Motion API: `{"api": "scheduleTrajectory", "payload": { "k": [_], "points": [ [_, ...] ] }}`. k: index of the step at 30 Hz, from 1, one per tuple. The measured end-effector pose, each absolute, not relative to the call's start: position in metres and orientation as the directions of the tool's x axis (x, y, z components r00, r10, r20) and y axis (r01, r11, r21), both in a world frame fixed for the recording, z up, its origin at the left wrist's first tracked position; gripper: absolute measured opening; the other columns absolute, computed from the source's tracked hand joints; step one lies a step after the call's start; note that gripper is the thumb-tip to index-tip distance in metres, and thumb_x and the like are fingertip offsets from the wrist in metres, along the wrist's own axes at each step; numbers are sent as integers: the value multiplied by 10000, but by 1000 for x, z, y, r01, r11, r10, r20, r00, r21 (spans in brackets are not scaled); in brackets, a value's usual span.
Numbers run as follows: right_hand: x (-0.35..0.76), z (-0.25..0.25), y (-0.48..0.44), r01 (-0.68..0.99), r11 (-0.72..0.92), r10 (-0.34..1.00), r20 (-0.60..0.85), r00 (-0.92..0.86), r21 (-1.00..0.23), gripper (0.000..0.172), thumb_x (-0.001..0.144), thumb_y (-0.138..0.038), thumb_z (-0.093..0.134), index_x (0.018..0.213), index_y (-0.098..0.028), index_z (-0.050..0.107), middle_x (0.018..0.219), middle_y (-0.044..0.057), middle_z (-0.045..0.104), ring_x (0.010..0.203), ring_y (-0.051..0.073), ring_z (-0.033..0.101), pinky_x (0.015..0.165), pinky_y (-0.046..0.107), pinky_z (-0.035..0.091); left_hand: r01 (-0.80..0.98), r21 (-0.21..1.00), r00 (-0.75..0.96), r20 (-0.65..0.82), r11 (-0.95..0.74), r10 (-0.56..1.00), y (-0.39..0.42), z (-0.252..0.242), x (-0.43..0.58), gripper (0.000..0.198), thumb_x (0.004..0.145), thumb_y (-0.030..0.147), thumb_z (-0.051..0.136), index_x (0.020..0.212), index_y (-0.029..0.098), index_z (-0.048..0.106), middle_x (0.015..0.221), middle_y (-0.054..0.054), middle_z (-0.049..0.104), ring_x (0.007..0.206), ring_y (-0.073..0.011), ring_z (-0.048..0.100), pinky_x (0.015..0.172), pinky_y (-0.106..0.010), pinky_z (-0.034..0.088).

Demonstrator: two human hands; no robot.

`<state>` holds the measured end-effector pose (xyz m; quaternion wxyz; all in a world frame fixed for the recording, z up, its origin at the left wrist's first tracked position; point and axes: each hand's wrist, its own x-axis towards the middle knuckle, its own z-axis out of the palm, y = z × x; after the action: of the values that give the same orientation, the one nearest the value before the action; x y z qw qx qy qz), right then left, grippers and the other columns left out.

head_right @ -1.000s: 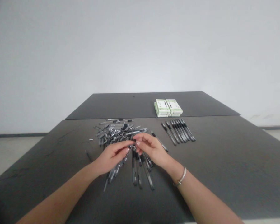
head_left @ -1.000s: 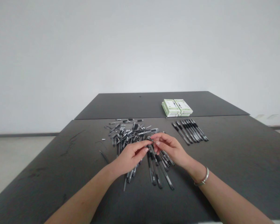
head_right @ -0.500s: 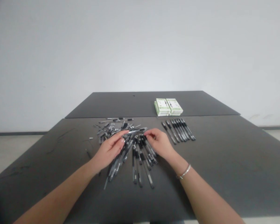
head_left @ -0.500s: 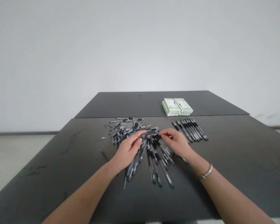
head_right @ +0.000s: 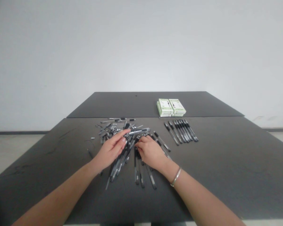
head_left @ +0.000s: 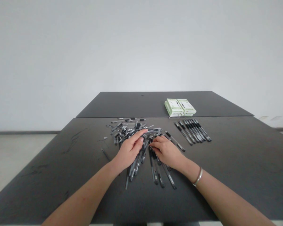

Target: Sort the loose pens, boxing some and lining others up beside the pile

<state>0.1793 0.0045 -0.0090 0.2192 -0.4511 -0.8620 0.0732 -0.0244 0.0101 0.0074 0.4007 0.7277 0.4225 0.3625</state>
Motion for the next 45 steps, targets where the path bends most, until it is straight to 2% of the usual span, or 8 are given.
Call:
{"api": "scheduleTrajectory", "payload": {
  "k": [13, 25, 33, 37, 40, 42, 45],
  "points": [
    [174, -11, 5, 795, 545, 832, 288, -474, -265, 133, 884, -225, 611, 906, -167, 728, 902, 80, 629, 903, 229, 558, 864, 365, 465, 336, 875, 405, 200, -349, 892, 11, 9, -23, 424, 978, 329, 384, 1358, 203, 524, 656, 33, 507, 513, -104, 409, 552, -221, 388],
    [171, -10, 4, 813, 513, 855, 252, -454, -275, 133, 879, -198, 608, 901, -178, 737, 889, 72, 639, 903, 212, 575, 861, 326, 455, 364, 859, 403, 205, -361, 892, 11, 10, -22, 414, 978, 308, 374, 1347, 205, 531, 666, 33, 490, 541, -104, 424, 562, -224, 379],
    [166, -11, 4, 813, 516, 849, 283, -446, -268, 95, 846, -182, 619, 854, -167, 712, 890, 78, 633, 897, 224, 569, 843, 337, 459, 354, 859, 415, 210, -369, 885, 11, 9, -22, 411, 980, 299, 372, 1345, 204, 533, 674, 28, 515, 539, -103, 426, 570, -221, 394],
    [168, -9, 5, 781, 494, 864, 320, -389, -383, 74, 812, -135, 608, 820, -158, 677, 870, 68, 637, 853, 199, 586, 788, 304, 463, 338, 865, 420, 214, -371, 882, 10, 9, -22, 414, 979, 306, 379, 1341, 184, 539, 658, 28, 512, 524, -102, 417, 555, -219, 393],
    [172, -7, 4, 715, 429, 902, 308, -304, -551, 76, 796, -122, 591, 816, -170, 645, 755, 21, 638, 699, 150, 578, 675, 266, 449, 336, 863, 422, 221, -378, 879, 11, 9, -23, 417, 981, 314, 382, 1343, 178, 536, 645, 33, 494, 515, -99, 407, 532, -214, 380],
    [175, -7, 4, 612, 378, 926, 281, -254, -694, 71, 800, -136, 583, 831, -178, 631, 708, -7, 641, 618, 120, 560, 622, 244, 437, 336, 861, 427, 223, -382, 877, 10, 10, -23, 414, 981, 315, 382, 1341, 179, 536, 628, 41, 466, 509, -98, 398, 514, -209, 368],
    [179, -7, 4, 345, 307, 947, 248, -205, -887, 63, 809, -201, 610, 860, -174, 634, 723, -6, 656, 616, 108, 573, 605, 231, 450, 325, 858, 447, 233, -399, 864, 9, 11, -23, 401, 977, 302, 388, 1324, 187, 552, 605, 45, 453, 502, -98, 394, 500, -202, 370]
  ]
}}
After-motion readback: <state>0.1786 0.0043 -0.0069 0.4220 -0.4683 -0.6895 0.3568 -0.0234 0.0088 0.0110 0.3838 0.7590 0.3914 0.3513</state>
